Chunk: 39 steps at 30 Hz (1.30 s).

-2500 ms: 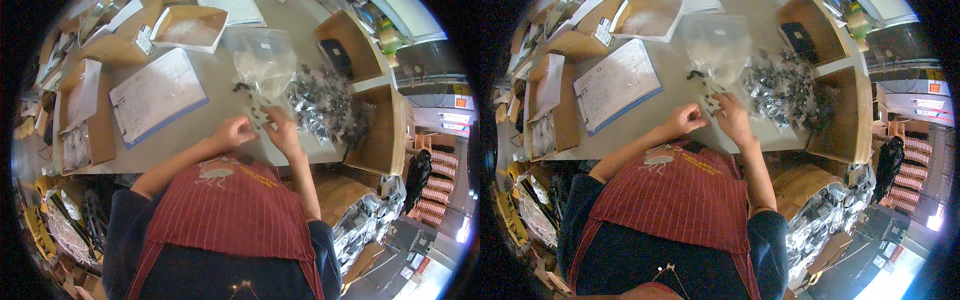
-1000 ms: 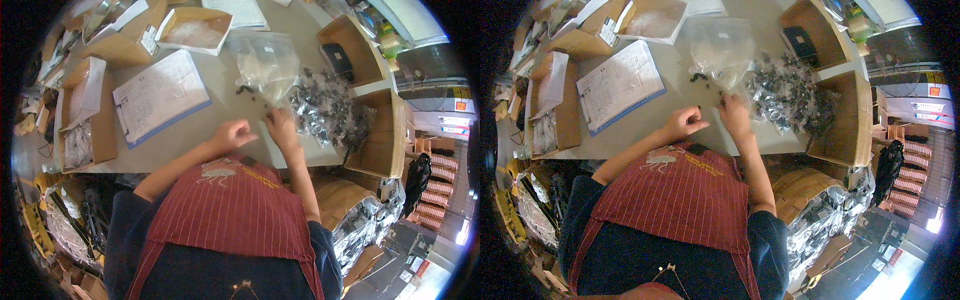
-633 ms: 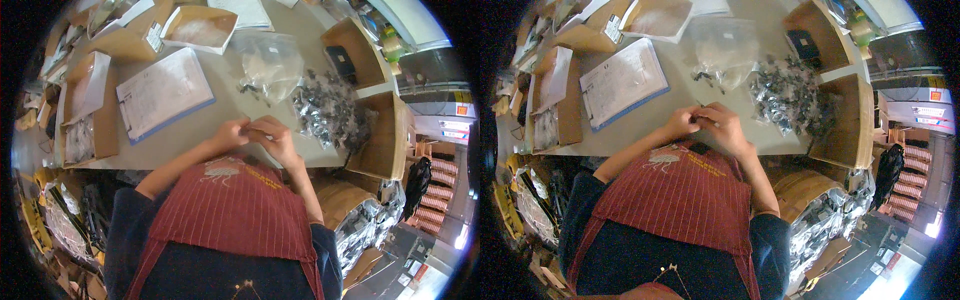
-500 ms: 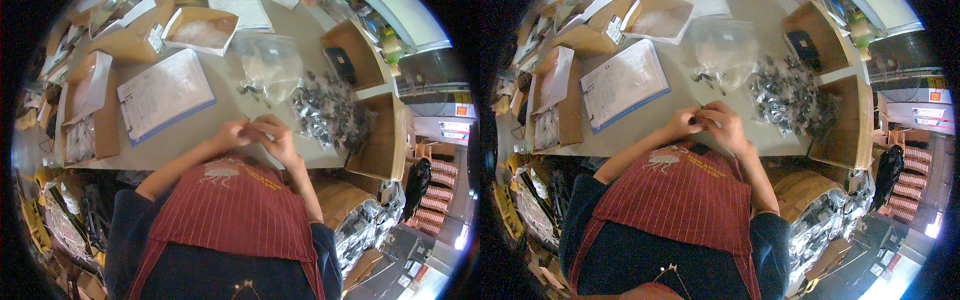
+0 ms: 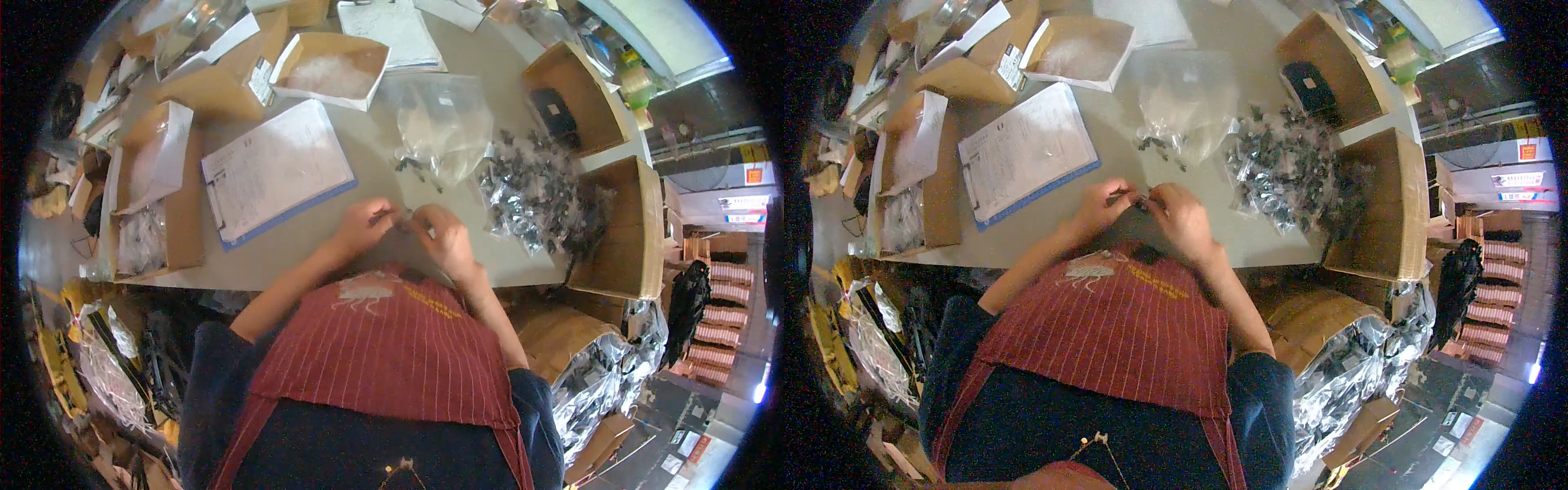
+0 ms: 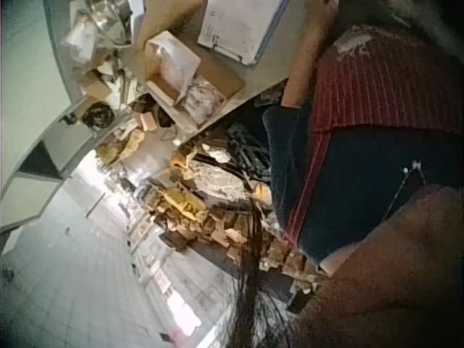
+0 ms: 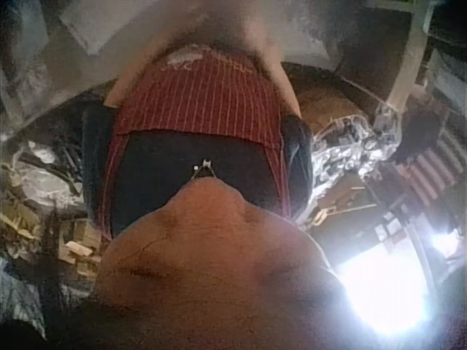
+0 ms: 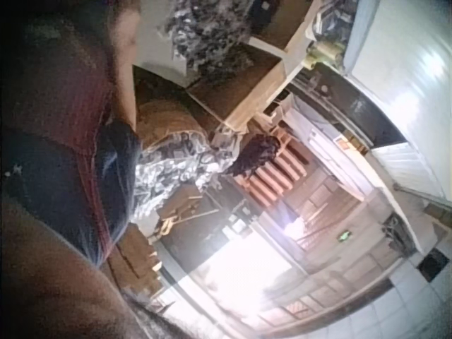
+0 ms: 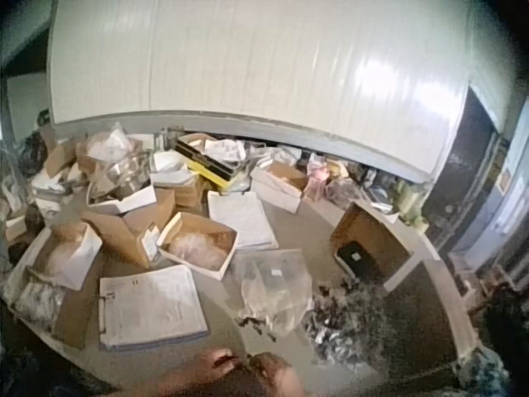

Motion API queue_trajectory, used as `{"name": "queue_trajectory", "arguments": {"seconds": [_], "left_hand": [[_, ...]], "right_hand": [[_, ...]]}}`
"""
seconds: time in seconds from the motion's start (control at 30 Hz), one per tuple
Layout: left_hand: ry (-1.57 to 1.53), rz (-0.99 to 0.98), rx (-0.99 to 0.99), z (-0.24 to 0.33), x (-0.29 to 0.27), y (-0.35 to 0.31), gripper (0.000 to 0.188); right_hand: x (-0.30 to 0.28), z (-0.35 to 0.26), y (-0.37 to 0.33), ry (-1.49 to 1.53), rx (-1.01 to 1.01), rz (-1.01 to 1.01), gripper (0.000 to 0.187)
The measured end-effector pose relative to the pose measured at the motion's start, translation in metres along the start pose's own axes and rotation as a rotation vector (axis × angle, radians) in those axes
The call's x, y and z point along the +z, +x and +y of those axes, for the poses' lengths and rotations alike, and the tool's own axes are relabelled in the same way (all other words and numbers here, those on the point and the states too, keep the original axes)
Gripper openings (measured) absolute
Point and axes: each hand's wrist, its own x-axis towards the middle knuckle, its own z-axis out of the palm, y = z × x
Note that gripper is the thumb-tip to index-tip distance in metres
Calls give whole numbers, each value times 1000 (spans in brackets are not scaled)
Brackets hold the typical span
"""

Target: The person sorts small black plastic components from a pile into a small transparent bag by hand. They pick up individual parts and place them into the bag, occasionally shifting other items on the table or referring to a clipboard.

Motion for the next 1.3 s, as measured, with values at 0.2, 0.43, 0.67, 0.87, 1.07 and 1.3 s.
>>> {"name": "queue_trajectory", "arguments": {"seconds": [0.2, 0.43, 0.67, 0.87, 1.07, 1.3], "left_hand": [[92, -12, 26, 16, -5, -2, 17], [49, 45, 137, 18, -9, 5, 17], [-16, 51, 190, 33, -20, 22, 9], [-22, 45, 196, 26, -33, 73, 15], [547, 640, 407, 4, -114, 200, 28], [485, 257, -3, 21, -137, 213, 35]], "right_hand": [[15, -1, -1, 213, 111, 8, 20], [21, 6, 2, 225, 58, 30, 16], [12, 3, 10, 220, 63, 18, 8], [-9, 27, 20, 632, 381, 83, 13], [-68, 17, 31, 1013, 428, 834, 15], [-37, 28, 15, 822, 480, 536, 12]]}}
